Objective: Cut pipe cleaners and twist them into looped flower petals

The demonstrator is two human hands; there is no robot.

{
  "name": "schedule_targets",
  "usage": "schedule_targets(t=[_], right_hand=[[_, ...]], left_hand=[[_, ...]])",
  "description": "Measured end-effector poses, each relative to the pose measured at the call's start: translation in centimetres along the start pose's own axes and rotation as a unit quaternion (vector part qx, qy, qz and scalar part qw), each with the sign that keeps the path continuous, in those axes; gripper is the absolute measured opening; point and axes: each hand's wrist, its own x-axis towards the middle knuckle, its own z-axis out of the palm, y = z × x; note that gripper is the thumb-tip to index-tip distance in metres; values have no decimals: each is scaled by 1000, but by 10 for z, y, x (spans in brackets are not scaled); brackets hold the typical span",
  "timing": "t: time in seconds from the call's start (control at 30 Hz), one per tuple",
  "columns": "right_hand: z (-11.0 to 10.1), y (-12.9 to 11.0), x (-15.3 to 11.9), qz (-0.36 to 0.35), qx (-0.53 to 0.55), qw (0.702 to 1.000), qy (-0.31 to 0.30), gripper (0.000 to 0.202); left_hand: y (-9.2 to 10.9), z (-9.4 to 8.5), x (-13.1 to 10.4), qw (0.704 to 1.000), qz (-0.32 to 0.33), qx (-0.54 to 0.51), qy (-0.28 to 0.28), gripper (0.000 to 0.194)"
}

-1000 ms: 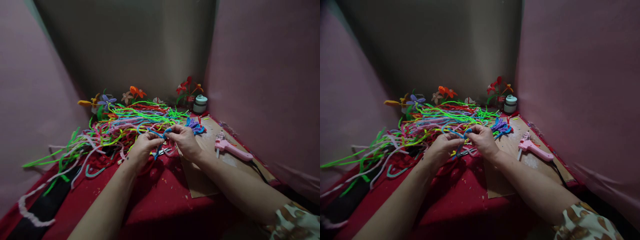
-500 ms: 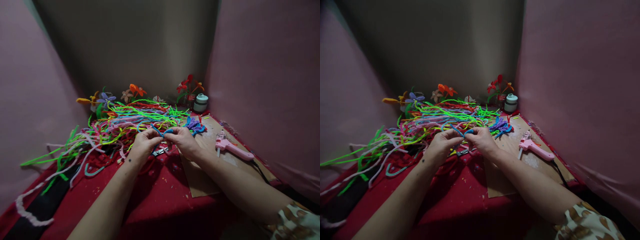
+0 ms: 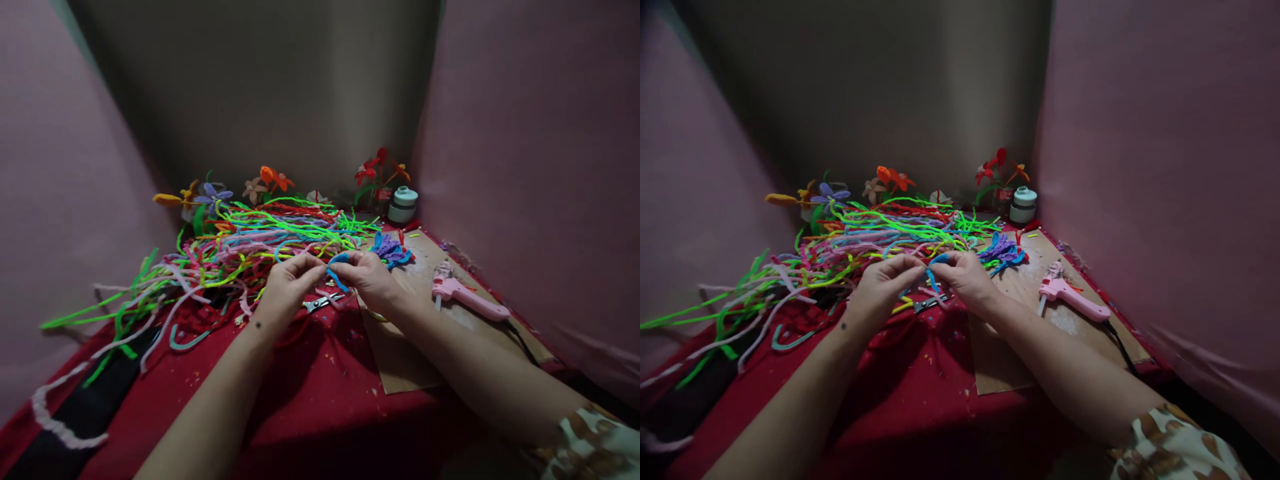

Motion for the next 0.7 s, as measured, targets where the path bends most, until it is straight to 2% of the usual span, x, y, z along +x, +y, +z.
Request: schedule_targets(t=[0.03, 0.1, 0.2, 0.33, 0.4, 0.47, 0.5, 0.57, 0.63, 0.67, 0.7], right_hand=[[1, -1, -1, -11, -21, 1000, 3, 15], [2, -2, -3, -36, -76, 996, 9, 13], [4, -3, -6, -75, -154, 985, 16, 11], [5, -3, -8, -107, -219, 970, 24, 12], [7, -3, -7, -107, -233, 966, 43, 12], [9, -1, -6, -88, -211, 972, 58, 12], [9, 0, -5, -66, -182, 979, 60, 13], [10, 4, -4, -1, -90, 995, 50, 16], [10, 8, -2, 61, 22, 997, 37, 21], [10, 8, -2, 79, 64, 994, 33, 22], [9, 8, -1, 87, 86, 992, 34, 22]], left_hand=[[0, -2, 1, 995, -62, -74, -26, 20], [-2, -6, 3, 973, -135, -168, -82, 23], [-5, -9, 4, 956, -167, -210, -115, 19], [-3, -9, 4, 969, -168, -153, -99, 16], [0, -6, 3, 987, -129, -50, -81, 15], [1, -1, 0, 990, -29, 130, -39, 13], [1, 2, -2, 971, 36, 236, -10, 13], [1, 9, -7, 892, 161, 420, 39, 18], [1, 15, -10, 821, 236, 516, 52, 25], [1, 16, -11, 808, 251, 530, 54, 27], [1, 16, -11, 813, 252, 522, 57, 27]])
